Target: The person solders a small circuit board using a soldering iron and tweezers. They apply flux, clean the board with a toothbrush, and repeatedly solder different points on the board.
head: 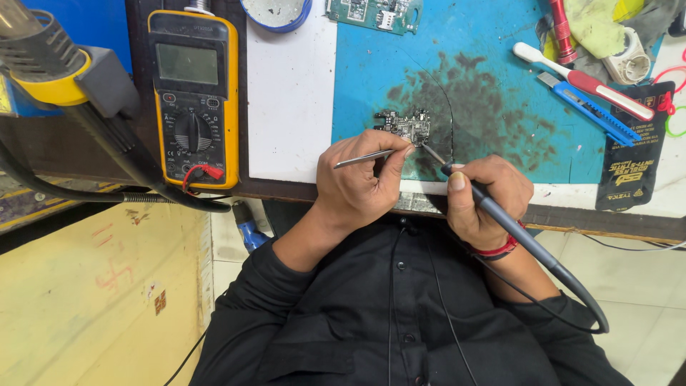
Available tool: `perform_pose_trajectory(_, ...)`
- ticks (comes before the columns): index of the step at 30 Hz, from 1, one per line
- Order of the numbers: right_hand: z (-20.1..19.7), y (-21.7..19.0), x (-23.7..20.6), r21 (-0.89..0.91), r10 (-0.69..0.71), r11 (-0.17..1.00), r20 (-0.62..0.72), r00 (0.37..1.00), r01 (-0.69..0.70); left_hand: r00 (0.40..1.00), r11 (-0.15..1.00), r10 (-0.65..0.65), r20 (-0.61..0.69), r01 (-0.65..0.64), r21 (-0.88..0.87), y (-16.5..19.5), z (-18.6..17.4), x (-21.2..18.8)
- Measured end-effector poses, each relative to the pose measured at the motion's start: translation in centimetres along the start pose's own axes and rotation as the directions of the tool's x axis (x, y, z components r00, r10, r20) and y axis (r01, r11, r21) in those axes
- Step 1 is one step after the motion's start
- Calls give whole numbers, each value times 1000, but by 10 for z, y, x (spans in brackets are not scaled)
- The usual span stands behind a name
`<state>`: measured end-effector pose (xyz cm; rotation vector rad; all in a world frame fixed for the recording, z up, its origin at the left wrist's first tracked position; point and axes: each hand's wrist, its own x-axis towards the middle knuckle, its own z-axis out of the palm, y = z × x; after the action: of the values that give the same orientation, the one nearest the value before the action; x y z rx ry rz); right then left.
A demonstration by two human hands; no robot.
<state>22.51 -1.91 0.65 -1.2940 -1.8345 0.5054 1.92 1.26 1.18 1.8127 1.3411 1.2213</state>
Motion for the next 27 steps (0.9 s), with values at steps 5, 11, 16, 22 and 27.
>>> perform_pose_trajectory(5,-1,0,0,5,13,1000,4,1000,-13,1000,1000,-6,6,6,5,0,0,0)
perform_pose_trajectory(11,0,2,-1,9,6,1000,-4,1000,-6,1000,1000,14,-5,-14,2,0,1,1)
perform_pose_trajectory(16,0,2,-1,24,-2,1000,2,1000,2,1000,1000,-4,5,4,0,1,0,1)
perform_pose_trajectory(22,-1,1,0,6,6,1000,6,1000,-6,1000,1000,-5,1,5,-4,1,0,1)
perform_pose_trajectory(27,-1,0,0,4,15,1000,4,1000,-15,1000,1000,-8,4,8,-9,1,-1,1)
